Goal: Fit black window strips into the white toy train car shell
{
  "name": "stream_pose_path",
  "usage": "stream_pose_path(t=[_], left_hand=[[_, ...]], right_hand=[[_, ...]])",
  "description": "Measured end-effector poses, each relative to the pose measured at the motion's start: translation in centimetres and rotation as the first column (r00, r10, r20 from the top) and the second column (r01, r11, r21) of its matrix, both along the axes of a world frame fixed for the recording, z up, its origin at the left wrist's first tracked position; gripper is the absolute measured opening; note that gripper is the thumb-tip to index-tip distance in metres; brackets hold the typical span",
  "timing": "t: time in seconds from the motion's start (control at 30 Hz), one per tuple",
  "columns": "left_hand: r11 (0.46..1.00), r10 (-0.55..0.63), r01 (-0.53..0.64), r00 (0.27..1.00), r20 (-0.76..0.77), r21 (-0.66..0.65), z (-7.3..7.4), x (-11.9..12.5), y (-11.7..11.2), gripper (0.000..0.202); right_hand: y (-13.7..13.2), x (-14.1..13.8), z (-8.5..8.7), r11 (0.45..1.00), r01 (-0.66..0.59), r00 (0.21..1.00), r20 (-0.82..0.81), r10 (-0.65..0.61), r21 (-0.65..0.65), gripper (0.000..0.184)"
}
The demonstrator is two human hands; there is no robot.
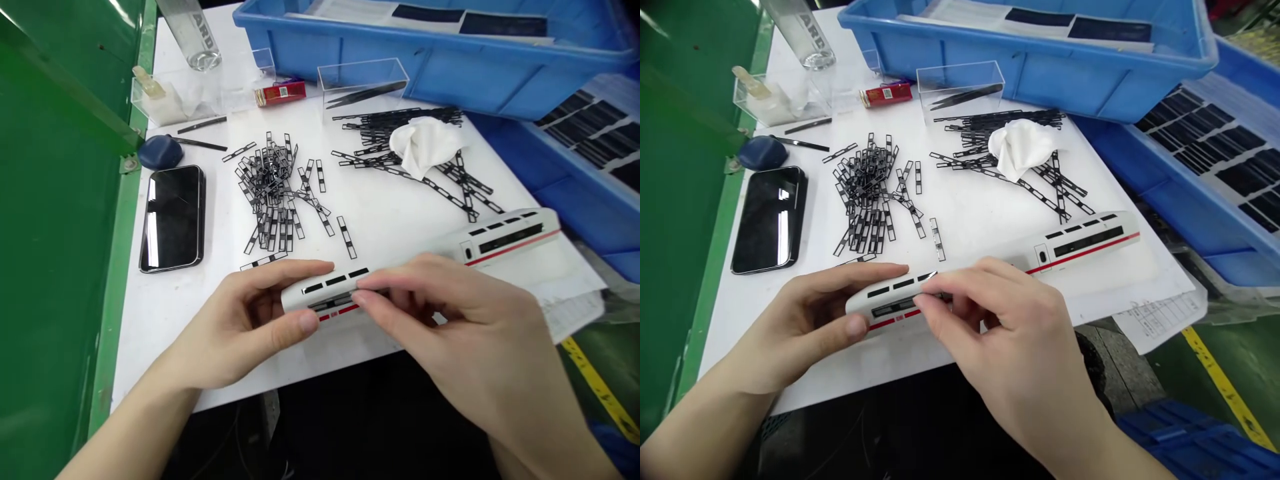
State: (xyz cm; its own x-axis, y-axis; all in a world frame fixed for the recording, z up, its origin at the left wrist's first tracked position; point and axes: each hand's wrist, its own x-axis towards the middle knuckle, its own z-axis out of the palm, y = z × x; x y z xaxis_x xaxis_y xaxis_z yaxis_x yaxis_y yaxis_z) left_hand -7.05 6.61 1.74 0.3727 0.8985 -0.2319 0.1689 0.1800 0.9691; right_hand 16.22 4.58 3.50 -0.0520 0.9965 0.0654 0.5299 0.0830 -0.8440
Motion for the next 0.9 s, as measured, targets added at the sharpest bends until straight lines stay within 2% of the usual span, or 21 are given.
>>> stream_pose_path(t=[0.1, 0.23, 0.37, 0.53, 0.67, 0.8, 0.9], left_hand=[[0.994, 0.080, -0.075, 0.995, -0.066, 0.074, 0.1, 0.9, -0.2, 0.027], [0.988, 0.121, -0.108, 0.985, -0.125, 0.108, 0.3, 1.8, -0.5, 0.027], [0.988, 0.133, -0.123, 0.985, -0.106, 0.095, 0.3, 1.9, -0.5, 0.027], [0.992, 0.093, -0.082, 0.989, -0.114, 0.099, 0.0, 1.1, -0.3, 0.029], [0.993, 0.112, -0.102, 0.976, -0.188, 0.059, 0.3, 1.1, -0.1, 0.036], [0.990, 0.143, -0.140, 0.975, -0.172, 0.031, 0.7, 1.3, -0.1, 0.034], [0.989, 0.146, -0.141, 0.970, -0.195, 0.041, 0.6, 0.4, -0.3, 0.033]], right_hand=[[0.5, 0.2, 0.4, 0.994, -0.029, 1.000, 0.004, 0.030, -0.109, 0.008], [1.9, 0.8, 1.1, 0.964, -0.116, 0.992, 0.015, 0.123, -0.239, 0.006], [3.4, 1.8, 1.6, 0.938, -0.222, 0.969, 0.050, 0.243, -0.266, 0.003], [4.9, 2.2, 2.6, 0.928, -0.295, 0.931, 0.151, 0.332, -0.227, 0.005], [6.4, 2.3, 3.5, 0.869, -0.377, 0.884, 0.158, 0.441, -0.321, 0.004], [7.5, 2.9, 4.1, 0.779, -0.480, 0.839, 0.049, 0.542, -0.403, 0.010], [7.7, 2.7, 4.3, 0.816, -0.481, 0.835, 0.115, 0.537, -0.321, 0.012]])
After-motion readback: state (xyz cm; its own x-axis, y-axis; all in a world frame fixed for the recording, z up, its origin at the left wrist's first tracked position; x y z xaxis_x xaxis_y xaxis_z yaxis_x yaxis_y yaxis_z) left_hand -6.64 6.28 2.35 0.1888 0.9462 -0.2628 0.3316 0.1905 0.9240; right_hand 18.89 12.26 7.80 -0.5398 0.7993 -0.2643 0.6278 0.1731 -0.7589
